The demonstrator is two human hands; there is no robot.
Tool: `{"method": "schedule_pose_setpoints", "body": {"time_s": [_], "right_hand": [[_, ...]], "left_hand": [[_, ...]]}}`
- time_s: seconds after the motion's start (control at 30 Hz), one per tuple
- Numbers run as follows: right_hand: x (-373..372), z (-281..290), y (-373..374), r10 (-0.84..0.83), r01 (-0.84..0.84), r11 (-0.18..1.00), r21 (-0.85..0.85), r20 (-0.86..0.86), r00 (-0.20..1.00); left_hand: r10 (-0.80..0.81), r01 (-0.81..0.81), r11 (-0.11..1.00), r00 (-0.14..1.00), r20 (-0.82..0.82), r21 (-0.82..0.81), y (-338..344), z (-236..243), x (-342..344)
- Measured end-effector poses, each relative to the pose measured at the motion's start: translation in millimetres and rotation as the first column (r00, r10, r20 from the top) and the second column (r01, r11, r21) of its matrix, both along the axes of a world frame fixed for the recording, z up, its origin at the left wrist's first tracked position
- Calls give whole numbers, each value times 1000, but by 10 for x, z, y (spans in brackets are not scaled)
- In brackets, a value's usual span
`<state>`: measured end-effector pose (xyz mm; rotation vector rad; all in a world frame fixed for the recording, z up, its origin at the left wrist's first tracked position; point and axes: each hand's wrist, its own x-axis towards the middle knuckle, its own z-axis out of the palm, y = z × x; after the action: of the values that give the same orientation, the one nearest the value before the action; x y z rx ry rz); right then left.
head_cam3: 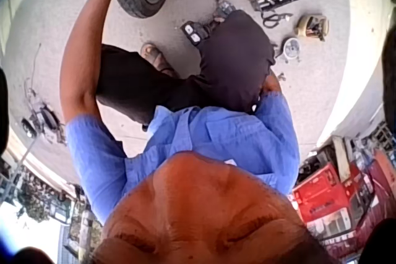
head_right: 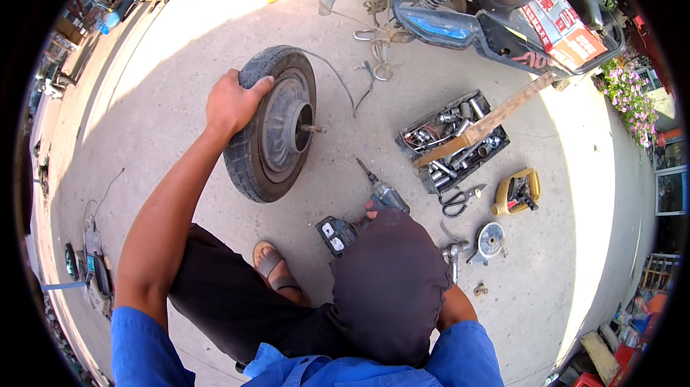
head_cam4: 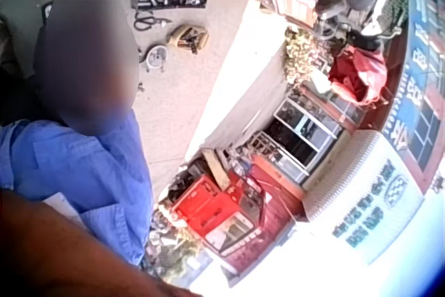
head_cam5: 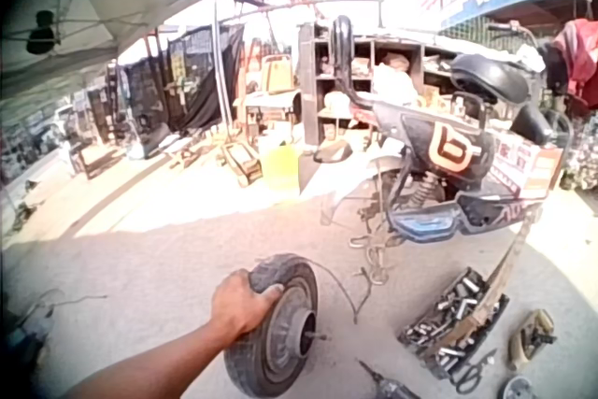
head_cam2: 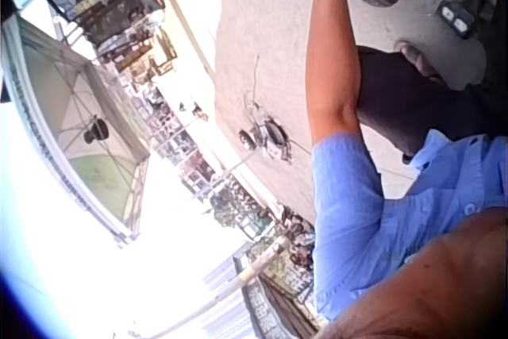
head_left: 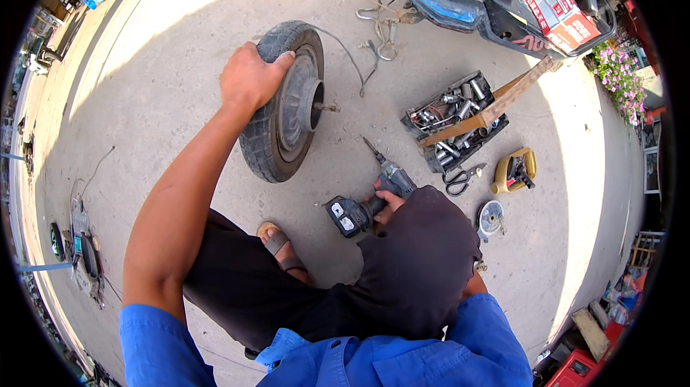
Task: The person uses a cordless impact wrench to remove bolts from a scooter wheel hub. They then flip the wheel over and continue removing bolts from the opposite side. Finally, they lift the wheel to inspect it.
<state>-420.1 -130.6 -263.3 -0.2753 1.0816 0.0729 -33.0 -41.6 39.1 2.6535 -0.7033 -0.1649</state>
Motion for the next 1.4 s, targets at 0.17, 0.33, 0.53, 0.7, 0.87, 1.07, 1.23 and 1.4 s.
{"method": "schedule_pose_setpoints", "body": {"time_s": [0.17,0.33,0.53,0.7,0.87,1.07,1.23,1.4], "right_hand": [[-34,264,-175,335,-359,933,-39,-276,901],[290,835,-523,739,-776,543,-321,-257,623],[975,720,-776,262,-710,-388,-587,-809,526],[1159,244,-753,215,-793,-455,-406,-914,345],[1158,204,-680,208,-750,-469,-465,-884,418],[1056,263,-647,192,-715,-483,-506,-857,478],[1143,292,-616,99,-734,-428,-527,-835,541],[1148,200,-681,77,-762,-382,-523,-840,537]], "left_hand": [[-5,5,1000,1000,-6,-11,-34,16,-23],[3,-3,1000,1000,3,-13,-3,-41,47],[-6,7,998,1000,17,-58,1,-78,56],[-13,15,998,1000,28,-54,-3,-35,13],[16,-16,999,1000,14,-44,38,-66,70],[6,-5,999,1000,19,-51,12,-55,61],[5,-3,998,1000,26,-62,20,-75,59],[-9,13,997,999,49,-82,-7,-86,54]]}}
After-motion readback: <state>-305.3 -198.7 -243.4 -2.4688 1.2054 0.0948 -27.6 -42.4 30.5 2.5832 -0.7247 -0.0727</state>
